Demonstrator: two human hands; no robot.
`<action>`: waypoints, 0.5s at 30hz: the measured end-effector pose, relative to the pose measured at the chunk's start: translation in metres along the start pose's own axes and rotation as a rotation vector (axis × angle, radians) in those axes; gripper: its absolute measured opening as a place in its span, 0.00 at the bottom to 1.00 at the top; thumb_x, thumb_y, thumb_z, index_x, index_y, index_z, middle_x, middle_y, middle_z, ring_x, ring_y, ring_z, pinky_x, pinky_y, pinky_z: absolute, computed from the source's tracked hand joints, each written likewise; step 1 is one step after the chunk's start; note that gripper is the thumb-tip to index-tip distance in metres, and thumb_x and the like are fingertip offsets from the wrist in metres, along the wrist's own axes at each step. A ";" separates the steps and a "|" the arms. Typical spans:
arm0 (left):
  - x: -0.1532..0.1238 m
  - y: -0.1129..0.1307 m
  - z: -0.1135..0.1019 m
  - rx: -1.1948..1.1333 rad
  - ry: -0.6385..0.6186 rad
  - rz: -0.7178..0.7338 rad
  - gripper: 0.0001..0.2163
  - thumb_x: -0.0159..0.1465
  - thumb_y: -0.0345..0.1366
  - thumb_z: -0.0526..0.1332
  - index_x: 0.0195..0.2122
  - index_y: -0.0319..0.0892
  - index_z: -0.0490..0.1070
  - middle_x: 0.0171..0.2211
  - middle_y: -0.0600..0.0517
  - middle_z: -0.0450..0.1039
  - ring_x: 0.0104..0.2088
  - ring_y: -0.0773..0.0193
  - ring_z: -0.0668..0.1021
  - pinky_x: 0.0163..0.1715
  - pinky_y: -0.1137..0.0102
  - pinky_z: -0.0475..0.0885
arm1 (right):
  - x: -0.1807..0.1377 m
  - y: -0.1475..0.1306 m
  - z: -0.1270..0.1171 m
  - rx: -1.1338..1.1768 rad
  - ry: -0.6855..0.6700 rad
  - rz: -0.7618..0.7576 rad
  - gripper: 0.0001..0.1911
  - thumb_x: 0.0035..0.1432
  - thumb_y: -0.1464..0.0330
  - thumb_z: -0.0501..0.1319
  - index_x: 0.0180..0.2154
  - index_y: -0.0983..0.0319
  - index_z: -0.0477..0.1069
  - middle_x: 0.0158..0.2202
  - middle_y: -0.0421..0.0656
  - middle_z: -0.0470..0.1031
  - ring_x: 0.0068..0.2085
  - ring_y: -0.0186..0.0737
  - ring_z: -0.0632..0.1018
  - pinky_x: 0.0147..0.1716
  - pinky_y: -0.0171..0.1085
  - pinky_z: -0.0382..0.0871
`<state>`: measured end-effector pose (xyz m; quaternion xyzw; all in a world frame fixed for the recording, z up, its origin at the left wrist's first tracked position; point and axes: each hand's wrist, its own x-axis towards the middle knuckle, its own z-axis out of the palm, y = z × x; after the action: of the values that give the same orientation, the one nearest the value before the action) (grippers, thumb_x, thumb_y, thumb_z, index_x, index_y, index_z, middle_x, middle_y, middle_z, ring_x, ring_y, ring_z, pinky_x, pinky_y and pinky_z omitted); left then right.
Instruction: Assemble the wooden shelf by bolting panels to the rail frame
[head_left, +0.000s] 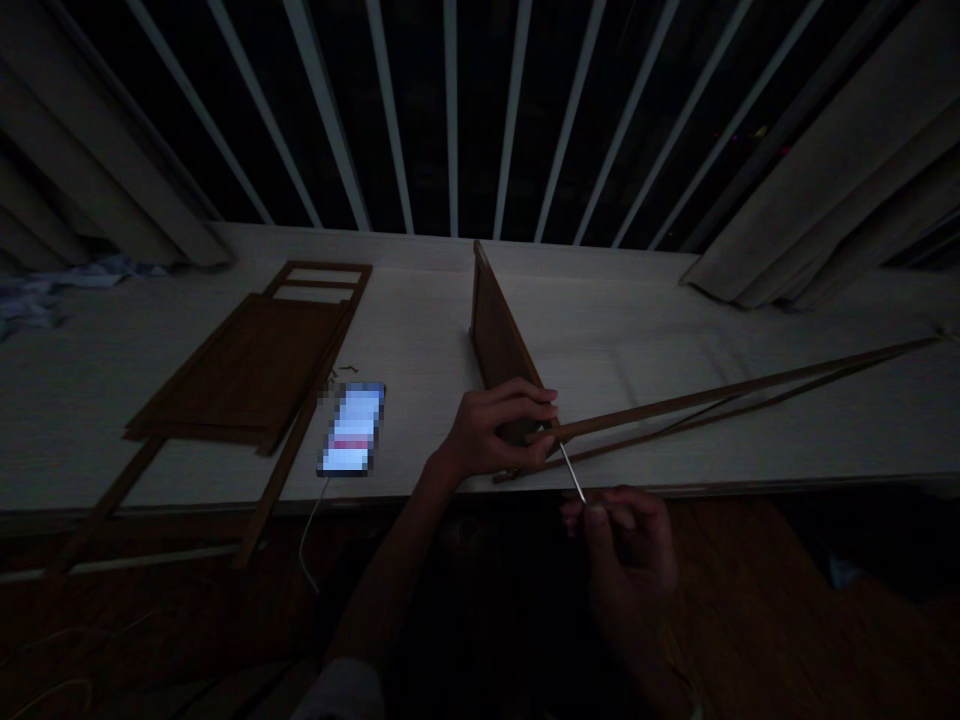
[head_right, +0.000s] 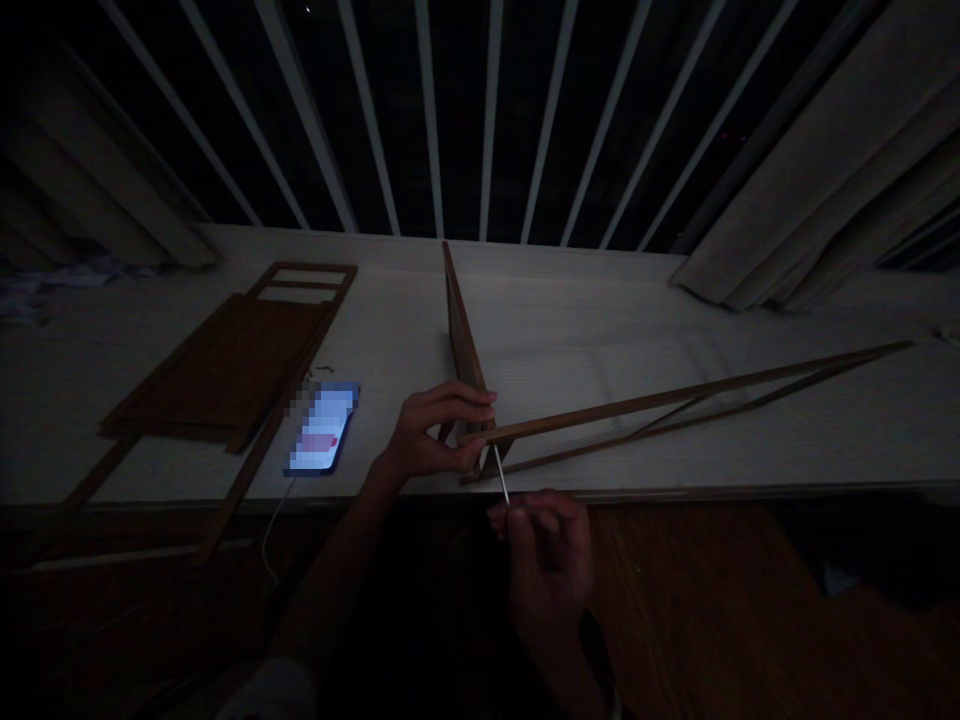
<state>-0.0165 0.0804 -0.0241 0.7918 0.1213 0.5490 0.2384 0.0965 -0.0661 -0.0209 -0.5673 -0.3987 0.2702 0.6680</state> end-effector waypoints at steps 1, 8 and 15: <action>0.000 0.000 0.000 -0.002 0.001 -0.001 0.12 0.49 0.30 0.64 0.36 0.38 0.72 0.39 0.46 0.74 0.40 0.65 0.78 0.37 0.72 0.75 | 0.000 0.000 0.000 0.002 0.001 -0.002 0.06 0.55 0.69 0.60 0.35 0.59 0.62 0.24 0.37 0.75 0.24 0.33 0.76 0.24 0.32 0.70; 0.001 0.001 0.000 -0.003 0.001 0.003 0.11 0.49 0.30 0.64 0.36 0.38 0.72 0.38 0.46 0.74 0.39 0.66 0.78 0.36 0.72 0.75 | 0.000 0.000 0.000 -0.031 0.007 -0.011 0.06 0.55 0.69 0.61 0.34 0.60 0.63 0.24 0.38 0.76 0.24 0.34 0.77 0.24 0.33 0.72; 0.001 0.001 0.000 0.005 0.002 0.007 0.11 0.49 0.30 0.64 0.36 0.38 0.72 0.38 0.47 0.74 0.39 0.66 0.78 0.36 0.72 0.75 | 0.001 0.001 0.000 -0.049 0.032 -0.043 0.06 0.53 0.71 0.61 0.33 0.60 0.64 0.24 0.37 0.75 0.24 0.33 0.78 0.24 0.32 0.73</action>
<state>-0.0160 0.0803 -0.0226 0.7924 0.1203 0.5502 0.2343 0.0975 -0.0653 -0.0214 -0.5792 -0.4065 0.2368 0.6657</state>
